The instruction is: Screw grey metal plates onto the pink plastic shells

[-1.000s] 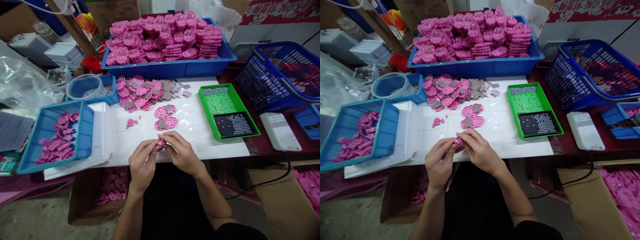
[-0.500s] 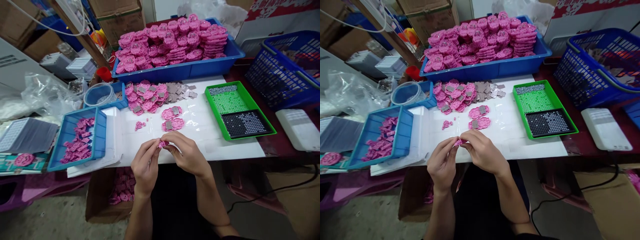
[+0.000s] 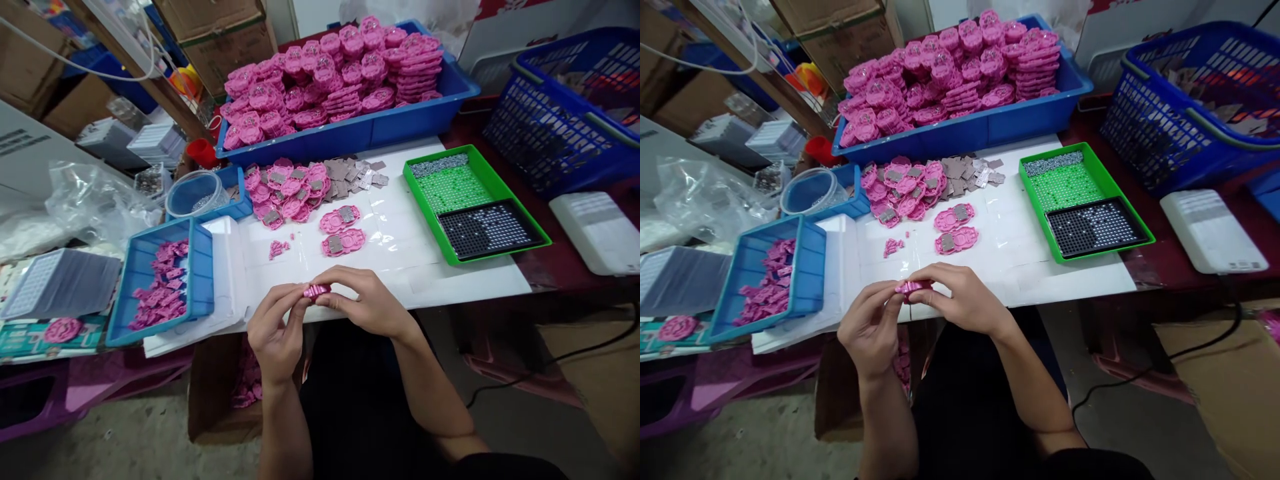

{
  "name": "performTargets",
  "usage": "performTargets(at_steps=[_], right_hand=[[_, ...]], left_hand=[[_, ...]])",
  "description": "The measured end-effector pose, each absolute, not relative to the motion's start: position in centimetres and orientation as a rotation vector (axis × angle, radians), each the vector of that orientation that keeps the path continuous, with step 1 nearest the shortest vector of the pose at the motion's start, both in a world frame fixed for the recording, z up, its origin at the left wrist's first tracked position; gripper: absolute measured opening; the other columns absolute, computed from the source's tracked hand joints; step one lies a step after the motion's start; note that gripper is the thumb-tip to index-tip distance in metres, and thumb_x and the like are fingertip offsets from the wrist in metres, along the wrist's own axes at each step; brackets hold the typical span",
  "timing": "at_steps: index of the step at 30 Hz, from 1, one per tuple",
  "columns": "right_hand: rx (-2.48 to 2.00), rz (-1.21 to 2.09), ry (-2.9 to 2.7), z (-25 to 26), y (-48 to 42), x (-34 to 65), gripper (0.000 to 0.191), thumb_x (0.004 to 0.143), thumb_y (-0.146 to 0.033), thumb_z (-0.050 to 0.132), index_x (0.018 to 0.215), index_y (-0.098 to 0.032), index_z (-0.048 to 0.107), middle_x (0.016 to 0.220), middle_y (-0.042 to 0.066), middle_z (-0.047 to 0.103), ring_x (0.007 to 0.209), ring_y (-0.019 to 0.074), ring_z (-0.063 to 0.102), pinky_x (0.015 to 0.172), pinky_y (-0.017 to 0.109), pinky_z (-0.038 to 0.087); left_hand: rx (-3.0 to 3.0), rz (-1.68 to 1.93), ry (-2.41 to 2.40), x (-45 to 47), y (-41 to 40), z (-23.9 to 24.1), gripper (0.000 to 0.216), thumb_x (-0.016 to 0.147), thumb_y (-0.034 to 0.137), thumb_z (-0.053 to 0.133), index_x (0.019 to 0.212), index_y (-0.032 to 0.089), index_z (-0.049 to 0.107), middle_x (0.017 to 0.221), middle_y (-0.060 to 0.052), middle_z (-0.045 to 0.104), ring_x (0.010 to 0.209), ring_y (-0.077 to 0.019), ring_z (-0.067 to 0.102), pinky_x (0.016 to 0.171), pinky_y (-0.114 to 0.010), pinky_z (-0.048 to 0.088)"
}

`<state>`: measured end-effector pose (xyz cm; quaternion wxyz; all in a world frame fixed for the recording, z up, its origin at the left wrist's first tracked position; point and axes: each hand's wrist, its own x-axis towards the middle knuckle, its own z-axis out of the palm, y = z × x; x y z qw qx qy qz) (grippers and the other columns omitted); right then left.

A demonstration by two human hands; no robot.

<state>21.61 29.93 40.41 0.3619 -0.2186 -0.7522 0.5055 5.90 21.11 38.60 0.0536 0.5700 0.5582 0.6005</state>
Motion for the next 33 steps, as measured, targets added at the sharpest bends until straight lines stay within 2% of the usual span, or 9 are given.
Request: performTargets(at_steps=[4, 8, 11, 13, 20, 23, 25, 29, 33], right_hand=[[-0.532, 1.441, -1.882, 40.2, 30.4, 22.5, 0.021, 0.097, -0.026, 0.065, 0.112, -0.015, 0.074, 0.105, 0.006, 0.079, 0.093, 0.0142, 0.075, 0.082, 0.023, 0.058], [-0.496, 1.089, -2.017, 40.6, 29.6, 22.9, 0.021, 0.098, -0.019, 0.061, 0.116, -0.017, 0.072, 0.109, 0.006, 0.078, 0.097, 0.0154, 0.075, 0.089, 0.026, 0.059], [-0.507, 0.807, -2.059, 40.8, 28.5, 22.6, 0.024, 0.098, -0.011, 0.057, 0.119, -0.015, 0.068, 0.111, 0.01, 0.077, 0.103, 0.0173, 0.073, 0.091, 0.029, 0.06], [-0.53, 0.754, -2.047, 40.8, 28.0, 22.3, 0.025, 0.097, -0.007, 0.055, 0.118, -0.015, 0.066, 0.11, 0.011, 0.076, 0.105, 0.0178, 0.072, 0.091, 0.029, 0.06], [-0.744, 1.144, -1.963, 40.9, 28.5, 24.0, 0.016, 0.101, -0.022, 0.056, 0.103, -0.017, 0.071, 0.099, 0.006, 0.076, 0.09, 0.0147, 0.071, 0.082, 0.027, 0.056], [-0.933, 1.314, -1.962, 40.9, 29.8, 26.8, 0.021, 0.098, -0.034, 0.061, 0.101, -0.019, 0.075, 0.098, 0.004, 0.078, 0.087, 0.0155, 0.071, 0.079, 0.026, 0.055], [-1.08, 1.308, -1.953, 40.9, 31.0, 28.9, 0.026, 0.097, -0.041, 0.062, 0.1, -0.019, 0.075, 0.098, 0.004, 0.078, 0.088, 0.0177, 0.071, 0.079, 0.028, 0.055], [-1.402, 0.95, -1.903, 40.7, 34.1, 31.7, 0.025, 0.095, -0.039, 0.06, 0.097, -0.019, 0.075, 0.096, 0.007, 0.077, 0.085, 0.0215, 0.069, 0.082, 0.034, 0.053], [-1.632, 0.502, -1.956, 40.2, 36.5, 30.7, 0.028, 0.097, -0.023, 0.051, 0.112, -0.012, 0.072, 0.106, 0.017, 0.074, 0.098, 0.0288, 0.068, 0.094, 0.044, 0.053]], left_hand=[[1.624, 1.8, 1.667, 5.8, 20.8, 38.5, 0.016, 0.093, 0.014, 0.071, 0.103, 0.024, 0.079, 0.096, -0.003, 0.075, 0.09, -0.0181, 0.073, 0.078, -0.032, 0.061], [1.583, 1.751, 1.681, 6.1, 20.7, 38.6, 0.015, 0.095, 0.019, 0.071, 0.105, 0.025, 0.079, 0.106, -0.004, 0.076, 0.099, -0.0199, 0.074, 0.085, -0.035, 0.062], [1.601, 1.796, 1.696, 6.4, 20.6, 38.6, 0.017, 0.094, 0.016, 0.071, 0.105, 0.025, 0.079, 0.101, -0.003, 0.077, 0.095, -0.0186, 0.074, 0.085, -0.034, 0.062], [1.617, 1.824, 1.727, 6.6, 20.5, 38.6, 0.015, 0.093, 0.016, 0.071, 0.103, 0.025, 0.079, 0.098, -0.003, 0.076, 0.092, -0.0186, 0.074, 0.083, -0.034, 0.062], [1.438, 1.64, 1.611, 7.7, 21.2, 38.1, 0.009, 0.095, 0.024, 0.07, 0.097, 0.021, 0.078, 0.091, -0.005, 0.074, 0.086, -0.0178, 0.072, 0.075, -0.029, 0.059], [1.402, 1.453, 1.457, 8.8, 22.5, 37.5, 0.015, 0.097, 0.031, 0.067, 0.098, 0.02, 0.077, 0.097, -0.007, 0.075, 0.092, -0.0192, 0.072, 0.082, -0.031, 0.059], [1.482, 1.354, 1.41, 9.3, 23.7, 36.9, 0.019, 0.098, 0.032, 0.066, 0.11, 0.021, 0.075, 0.107, -0.009, 0.074, 0.096, -0.0198, 0.071, 0.087, -0.033, 0.059], [1.745, 1.264, 1.604, 8.7, 26.6, 36.2, 0.04, 0.099, 0.032, 0.063, 0.137, 0.023, 0.061, 0.123, -0.012, 0.068, 0.105, -0.0232, 0.067, 0.093, -0.04, 0.057], [1.964, 1.107, 1.899, 7.7, 29.8, 35.9, 0.041, 0.096, 0.029, 0.067, 0.136, 0.02, 0.062, 0.132, -0.016, 0.062, 0.125, -0.0336, 0.056, 0.107, -0.053, 0.048]])
